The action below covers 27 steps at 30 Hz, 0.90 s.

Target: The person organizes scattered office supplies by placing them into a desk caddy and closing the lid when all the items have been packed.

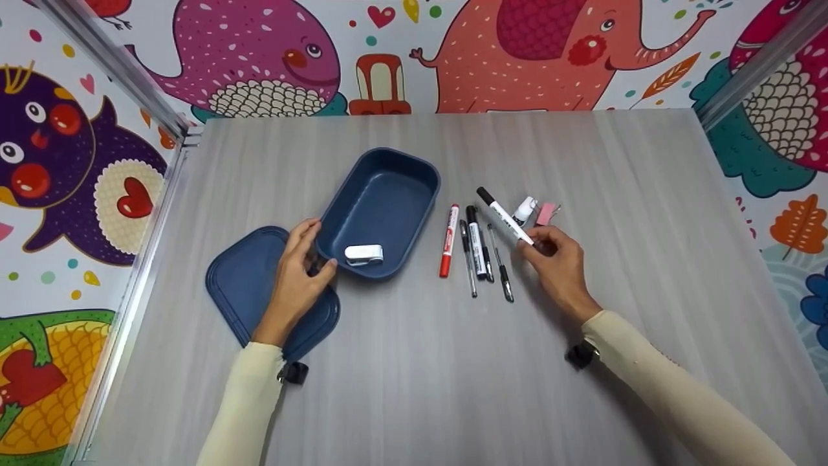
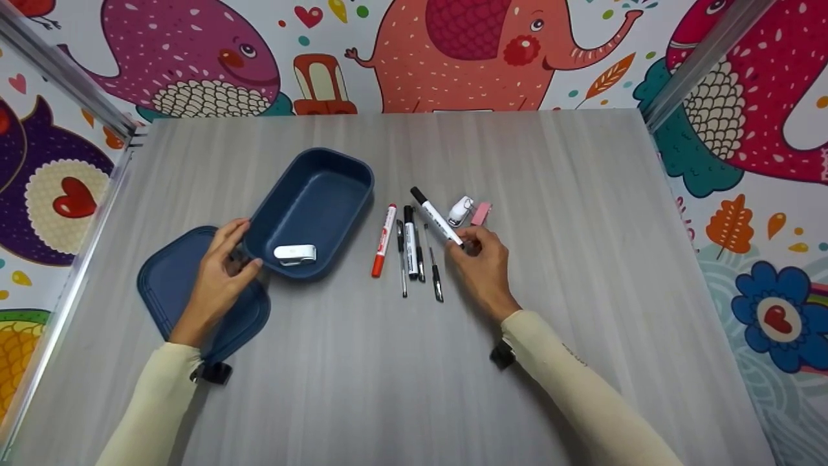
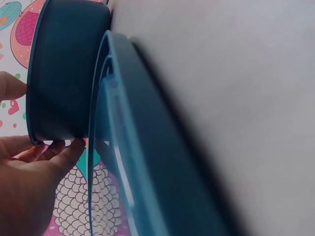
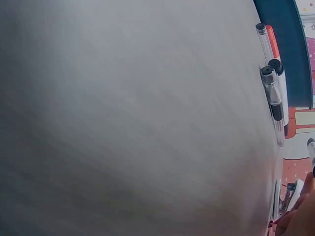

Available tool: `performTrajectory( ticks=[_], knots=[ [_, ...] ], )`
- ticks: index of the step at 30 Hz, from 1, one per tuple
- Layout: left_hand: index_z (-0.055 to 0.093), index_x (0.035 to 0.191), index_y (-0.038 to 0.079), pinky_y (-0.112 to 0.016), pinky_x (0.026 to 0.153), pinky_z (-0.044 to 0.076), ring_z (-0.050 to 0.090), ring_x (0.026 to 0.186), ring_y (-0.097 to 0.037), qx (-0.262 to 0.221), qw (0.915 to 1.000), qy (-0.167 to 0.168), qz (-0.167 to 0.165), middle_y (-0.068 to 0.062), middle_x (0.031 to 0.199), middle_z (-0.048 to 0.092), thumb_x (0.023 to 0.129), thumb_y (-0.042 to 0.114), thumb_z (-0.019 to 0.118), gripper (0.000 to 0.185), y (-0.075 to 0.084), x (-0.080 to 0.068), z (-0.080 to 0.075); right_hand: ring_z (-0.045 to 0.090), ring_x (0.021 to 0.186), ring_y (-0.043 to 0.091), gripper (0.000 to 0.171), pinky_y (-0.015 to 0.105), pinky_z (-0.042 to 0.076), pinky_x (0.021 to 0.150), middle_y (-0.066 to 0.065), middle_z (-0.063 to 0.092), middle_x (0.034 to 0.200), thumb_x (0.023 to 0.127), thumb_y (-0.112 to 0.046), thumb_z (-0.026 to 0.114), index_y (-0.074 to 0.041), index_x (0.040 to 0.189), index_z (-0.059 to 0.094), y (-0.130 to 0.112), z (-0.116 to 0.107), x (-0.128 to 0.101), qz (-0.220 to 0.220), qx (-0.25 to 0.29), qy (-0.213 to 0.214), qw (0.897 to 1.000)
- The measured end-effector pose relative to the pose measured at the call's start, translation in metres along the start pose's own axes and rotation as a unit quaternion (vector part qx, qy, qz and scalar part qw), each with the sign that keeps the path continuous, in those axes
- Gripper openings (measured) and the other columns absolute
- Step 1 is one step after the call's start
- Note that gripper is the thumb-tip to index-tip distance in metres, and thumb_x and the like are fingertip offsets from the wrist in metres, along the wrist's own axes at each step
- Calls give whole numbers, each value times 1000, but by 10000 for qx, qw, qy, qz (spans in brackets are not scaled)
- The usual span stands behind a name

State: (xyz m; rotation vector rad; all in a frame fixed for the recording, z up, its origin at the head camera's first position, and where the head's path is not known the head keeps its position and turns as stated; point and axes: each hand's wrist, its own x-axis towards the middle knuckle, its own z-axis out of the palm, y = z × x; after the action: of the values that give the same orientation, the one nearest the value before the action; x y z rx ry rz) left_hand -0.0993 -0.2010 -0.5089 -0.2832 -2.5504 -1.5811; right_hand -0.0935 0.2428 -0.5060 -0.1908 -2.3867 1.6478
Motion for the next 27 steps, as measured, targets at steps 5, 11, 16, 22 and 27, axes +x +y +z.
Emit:
performTrajectory(
  ticks=[5,11,16,22,27],
  knots=[
    [47,162,-7,-37,104,46,49,142,-28,41,10000,-32,-11,-16,170,43,94,-2,76,74,1,0,0,52,81,14,14,21,41,73,4,61,86,92,12,78,11,106,75,-10,2,-4,-153,194,-51,9997],
    [47,161,-9,-33,93,45,52,131,-31,165,9998,2,84,-18,169,43,94,-2,74,73,0,0,-1,49,81,16,14,22,38,71,1,58,85,92,8,82,3,105,79,5,4,3,-298,182,-114,9993],
    [48,161,-9,-31,93,45,52,132,-31,124,9998,32,146,-19,168,44,94,-3,74,72,0,0,0,49,82,19,14,23,38,71,4,57,86,92,6,83,2,105,79,5,3,5,-462,267,-229,9983],
    [48,161,-9,-31,88,45,54,120,-29,80,9998,32,196,-20,168,43,94,-4,75,73,-1,0,0,49,81,19,15,22,39,71,5,59,87,91,6,83,2,105,79,-1,3,6,-529,192,-282,9980],
    [47,162,-8,-34,93,46,52,130,-29,19,9999,17,160,-19,169,43,94,-4,76,74,-1,0,1,49,80,18,16,23,38,70,4,59,87,91,7,84,2,105,80,-4,4,8,-555,254,-353,9975]
  ],
)
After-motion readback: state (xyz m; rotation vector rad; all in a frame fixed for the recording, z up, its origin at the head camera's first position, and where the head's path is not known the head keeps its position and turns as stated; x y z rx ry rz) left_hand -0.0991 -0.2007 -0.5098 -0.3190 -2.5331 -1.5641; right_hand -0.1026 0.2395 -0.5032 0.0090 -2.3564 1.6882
